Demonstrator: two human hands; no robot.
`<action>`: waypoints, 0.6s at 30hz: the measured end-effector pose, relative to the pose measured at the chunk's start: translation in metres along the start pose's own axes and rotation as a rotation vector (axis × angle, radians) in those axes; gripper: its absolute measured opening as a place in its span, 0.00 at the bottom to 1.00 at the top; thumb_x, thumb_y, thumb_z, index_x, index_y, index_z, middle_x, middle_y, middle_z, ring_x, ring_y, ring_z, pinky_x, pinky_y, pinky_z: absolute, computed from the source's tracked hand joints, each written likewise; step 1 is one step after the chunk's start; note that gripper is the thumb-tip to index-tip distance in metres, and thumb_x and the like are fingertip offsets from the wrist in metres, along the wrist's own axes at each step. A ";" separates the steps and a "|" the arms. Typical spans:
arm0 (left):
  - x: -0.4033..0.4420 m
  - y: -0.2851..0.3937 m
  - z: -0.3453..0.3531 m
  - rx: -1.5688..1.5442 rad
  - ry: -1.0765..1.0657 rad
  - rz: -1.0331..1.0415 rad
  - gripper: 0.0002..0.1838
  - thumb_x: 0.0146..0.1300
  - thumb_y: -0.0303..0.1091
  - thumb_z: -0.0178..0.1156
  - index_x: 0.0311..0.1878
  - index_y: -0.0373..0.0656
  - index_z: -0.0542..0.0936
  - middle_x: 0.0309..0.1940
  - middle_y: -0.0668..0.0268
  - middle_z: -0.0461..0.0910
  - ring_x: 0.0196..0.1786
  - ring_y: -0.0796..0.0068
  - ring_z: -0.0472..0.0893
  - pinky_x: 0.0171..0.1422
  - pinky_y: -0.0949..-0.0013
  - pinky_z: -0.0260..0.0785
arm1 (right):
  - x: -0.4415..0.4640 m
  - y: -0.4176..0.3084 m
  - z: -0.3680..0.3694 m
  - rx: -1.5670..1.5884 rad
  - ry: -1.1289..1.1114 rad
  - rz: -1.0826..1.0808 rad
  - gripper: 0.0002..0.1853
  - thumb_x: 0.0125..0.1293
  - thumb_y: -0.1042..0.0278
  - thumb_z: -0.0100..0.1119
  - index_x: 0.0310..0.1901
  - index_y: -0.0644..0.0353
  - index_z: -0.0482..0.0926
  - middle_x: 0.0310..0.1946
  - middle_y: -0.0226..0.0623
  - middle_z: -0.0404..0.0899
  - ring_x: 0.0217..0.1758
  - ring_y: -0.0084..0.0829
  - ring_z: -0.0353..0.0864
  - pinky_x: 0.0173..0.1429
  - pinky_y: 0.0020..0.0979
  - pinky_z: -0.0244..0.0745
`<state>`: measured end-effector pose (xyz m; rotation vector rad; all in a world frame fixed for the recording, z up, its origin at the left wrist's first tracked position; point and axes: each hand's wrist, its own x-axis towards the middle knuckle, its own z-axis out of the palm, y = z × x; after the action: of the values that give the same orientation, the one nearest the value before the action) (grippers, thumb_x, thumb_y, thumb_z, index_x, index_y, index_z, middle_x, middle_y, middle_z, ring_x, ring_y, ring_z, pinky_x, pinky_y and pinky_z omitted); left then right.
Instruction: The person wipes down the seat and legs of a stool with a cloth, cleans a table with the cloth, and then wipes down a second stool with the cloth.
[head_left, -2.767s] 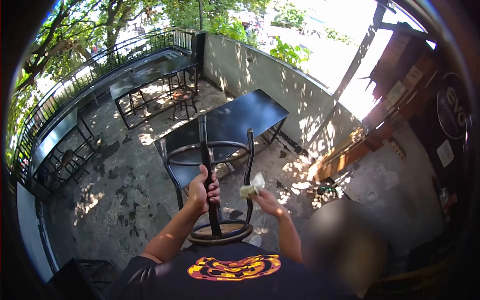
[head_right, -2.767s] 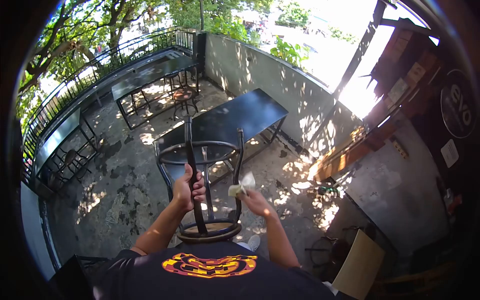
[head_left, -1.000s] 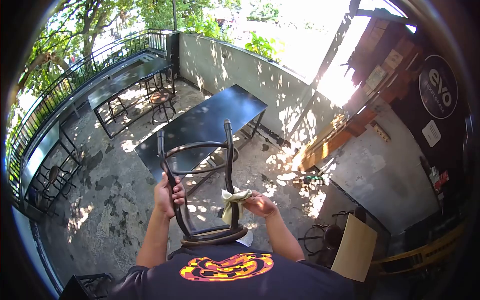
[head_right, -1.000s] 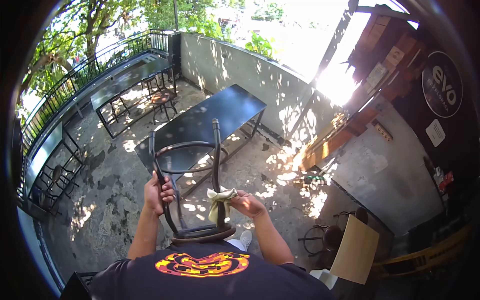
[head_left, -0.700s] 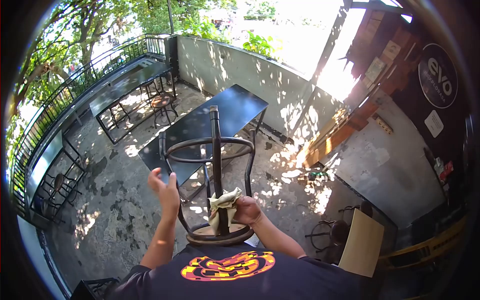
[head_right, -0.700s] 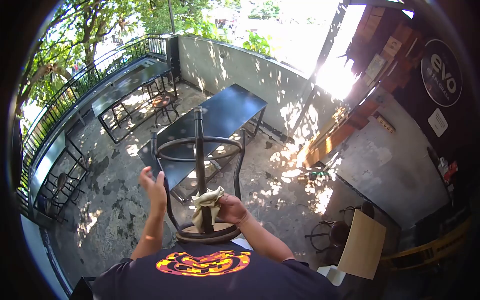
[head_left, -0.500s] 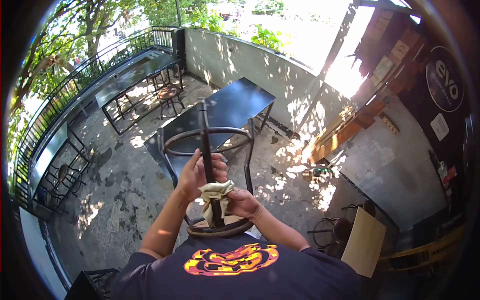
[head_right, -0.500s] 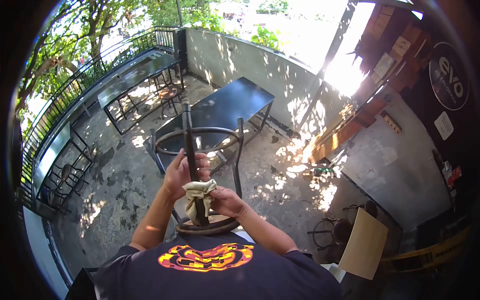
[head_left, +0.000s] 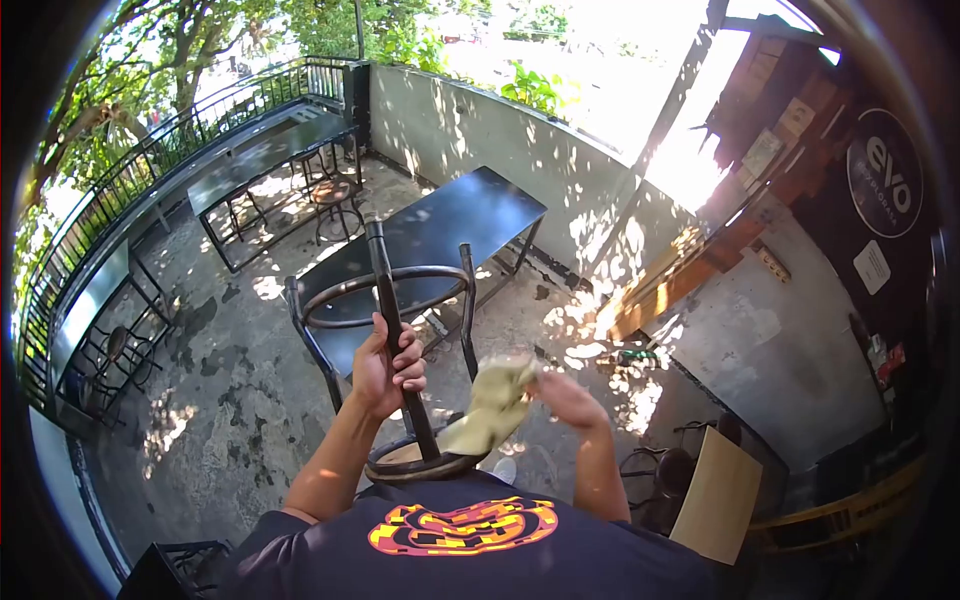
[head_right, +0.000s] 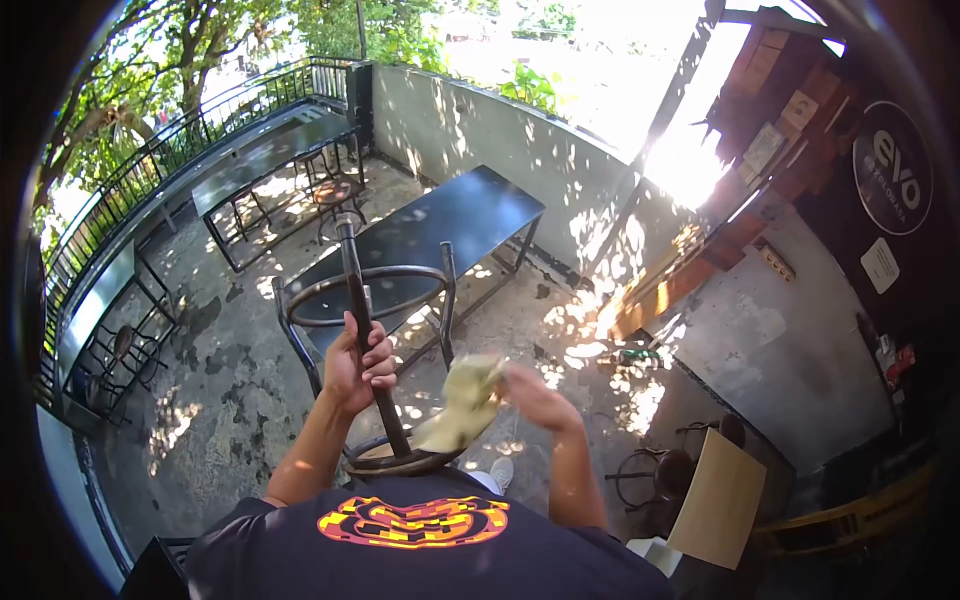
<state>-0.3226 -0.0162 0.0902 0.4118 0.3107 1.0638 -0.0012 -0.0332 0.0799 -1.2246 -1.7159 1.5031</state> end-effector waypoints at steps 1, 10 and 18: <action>0.002 0.000 -0.003 -0.027 -0.042 -0.019 0.31 0.74 0.72 0.44 0.36 0.50 0.66 0.19 0.77 0.57 0.17 0.83 0.58 0.25 0.73 0.59 | 0.005 -0.008 -0.006 0.002 0.321 0.053 0.17 0.83 0.56 0.49 0.58 0.63 0.76 0.47 0.34 0.81 0.52 0.26 0.78 0.61 0.32 0.75; 0.012 -0.016 0.016 -0.044 -0.087 -0.136 0.32 0.74 0.72 0.46 0.34 0.49 0.66 0.17 0.77 0.56 0.14 0.85 0.55 0.18 0.76 0.51 | 0.129 0.064 0.015 -0.083 0.714 -0.317 0.21 0.80 0.51 0.55 0.55 0.65 0.82 0.40 0.31 0.82 0.44 0.26 0.79 0.46 0.40 0.71; -0.007 0.001 -0.017 -0.107 -0.004 -0.010 0.32 0.74 0.72 0.46 0.33 0.50 0.66 0.17 0.78 0.55 0.14 0.85 0.54 0.18 0.77 0.49 | 0.017 0.128 0.039 0.126 0.096 0.013 0.20 0.75 0.54 0.60 0.50 0.66 0.86 0.43 0.30 0.87 0.48 0.23 0.80 0.54 0.32 0.75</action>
<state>-0.3343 -0.0185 0.0759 0.3157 0.2508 1.0644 -0.0070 -0.0406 -0.0544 -1.2242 -1.5301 1.5106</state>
